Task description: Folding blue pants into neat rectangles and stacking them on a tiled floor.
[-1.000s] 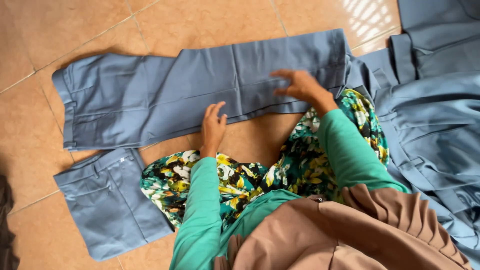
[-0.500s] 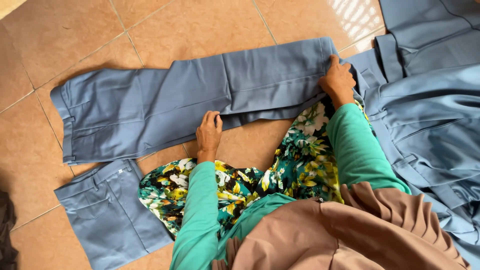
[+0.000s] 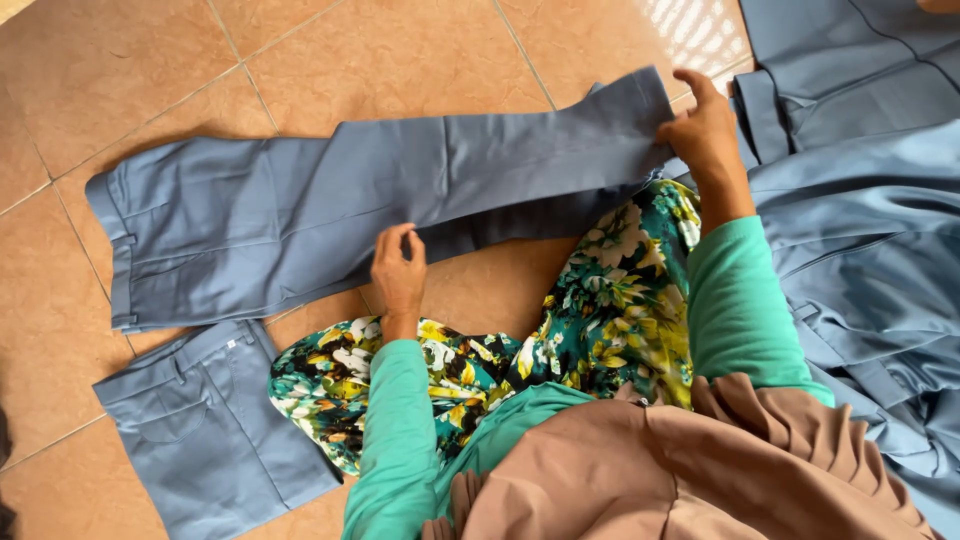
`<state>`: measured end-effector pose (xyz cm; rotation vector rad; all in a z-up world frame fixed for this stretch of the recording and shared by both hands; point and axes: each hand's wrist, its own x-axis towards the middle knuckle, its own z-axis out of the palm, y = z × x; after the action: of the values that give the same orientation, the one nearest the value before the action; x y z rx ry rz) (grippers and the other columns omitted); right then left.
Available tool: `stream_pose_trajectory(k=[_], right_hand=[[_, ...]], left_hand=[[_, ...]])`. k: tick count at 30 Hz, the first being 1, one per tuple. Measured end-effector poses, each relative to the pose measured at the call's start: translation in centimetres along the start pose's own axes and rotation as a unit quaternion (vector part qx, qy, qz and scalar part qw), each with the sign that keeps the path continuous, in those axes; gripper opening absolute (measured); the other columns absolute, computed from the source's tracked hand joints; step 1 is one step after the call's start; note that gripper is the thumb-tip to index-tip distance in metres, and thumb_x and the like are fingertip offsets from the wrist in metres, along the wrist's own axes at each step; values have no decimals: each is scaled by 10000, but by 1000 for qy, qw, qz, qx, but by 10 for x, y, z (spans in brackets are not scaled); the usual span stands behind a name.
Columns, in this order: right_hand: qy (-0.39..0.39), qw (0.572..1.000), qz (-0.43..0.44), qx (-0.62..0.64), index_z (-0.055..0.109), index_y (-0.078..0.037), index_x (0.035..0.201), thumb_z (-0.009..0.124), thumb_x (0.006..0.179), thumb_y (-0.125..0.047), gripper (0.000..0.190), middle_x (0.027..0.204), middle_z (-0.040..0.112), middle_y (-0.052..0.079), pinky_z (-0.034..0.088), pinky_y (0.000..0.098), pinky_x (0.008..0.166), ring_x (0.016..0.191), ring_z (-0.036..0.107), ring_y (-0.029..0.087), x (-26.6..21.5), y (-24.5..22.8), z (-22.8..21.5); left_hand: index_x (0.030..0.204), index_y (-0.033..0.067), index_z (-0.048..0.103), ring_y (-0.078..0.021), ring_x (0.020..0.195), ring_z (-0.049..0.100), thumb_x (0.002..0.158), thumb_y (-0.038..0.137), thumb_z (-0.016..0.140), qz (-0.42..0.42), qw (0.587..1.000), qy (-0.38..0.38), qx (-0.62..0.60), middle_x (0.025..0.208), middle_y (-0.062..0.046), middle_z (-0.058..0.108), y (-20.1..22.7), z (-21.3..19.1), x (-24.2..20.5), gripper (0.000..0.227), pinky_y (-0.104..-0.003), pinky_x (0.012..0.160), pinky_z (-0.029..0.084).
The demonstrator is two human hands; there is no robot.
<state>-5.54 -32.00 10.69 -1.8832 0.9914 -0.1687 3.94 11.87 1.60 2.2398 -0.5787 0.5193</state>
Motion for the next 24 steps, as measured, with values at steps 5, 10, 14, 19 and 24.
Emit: stream_pose_trajectory(k=[5, 10, 14, 19, 24], right_hand=[[-24, 979, 56, -193, 608, -270, 1436, 901, 713, -247, 781, 1262, 662, 247, 470, 527, 1022, 1261, 579, 410, 66, 155, 30], [-65, 975, 89, -194, 590, -53, 1434, 873, 814, -339, 739, 1312, 624, 321, 428, 583, 1068, 1294, 545, 465, 54, 119, 30], [-72, 982, 113, -131, 599, 113, 1343, 930, 733, -210, 765, 1240, 645, 347, 446, 620, 1007, 1235, 572, 493, 40, 94, 38], [-23, 978, 183, 103, 657, -144, 1048, 833, 640, -305, 473, 1035, 668, 37, 427, 487, 914, 1098, 598, 233, -15, -33, 15], [-26, 927, 60, 370, 726, -201, 956, 776, 653, -193, 306, 824, 708, -78, 542, 193, 664, 698, 659, 77, 6, -38, -36]], left_hand=[[982, 199, 683, -220, 963, 715, 919, 182, 689, -22, 984, -155, 79, 1004, -9, 667, -36, 32, -61, 67, -324, 818, 595], [1134, 266, 649, -316, 1076, 693, 937, 277, 691, -78, 953, -259, 136, 1268, -21, 582, -25, 22, -57, 201, -451, 862, 609], [1078, 277, 604, -343, 951, 737, 962, 303, 661, -89, 946, -272, 153, 1292, 10, 521, -25, 26, -65, 132, -462, 822, 616], [1027, 267, 605, -337, 873, 727, 919, 259, 647, -93, 974, -174, 115, 1360, 1, 546, 5, 21, -54, 117, -473, 690, 580], [963, 231, 626, -275, 672, 673, 867, 185, 670, 2, 992, -88, 86, 1394, -22, 583, 43, 21, -37, 115, -397, 566, 526]])
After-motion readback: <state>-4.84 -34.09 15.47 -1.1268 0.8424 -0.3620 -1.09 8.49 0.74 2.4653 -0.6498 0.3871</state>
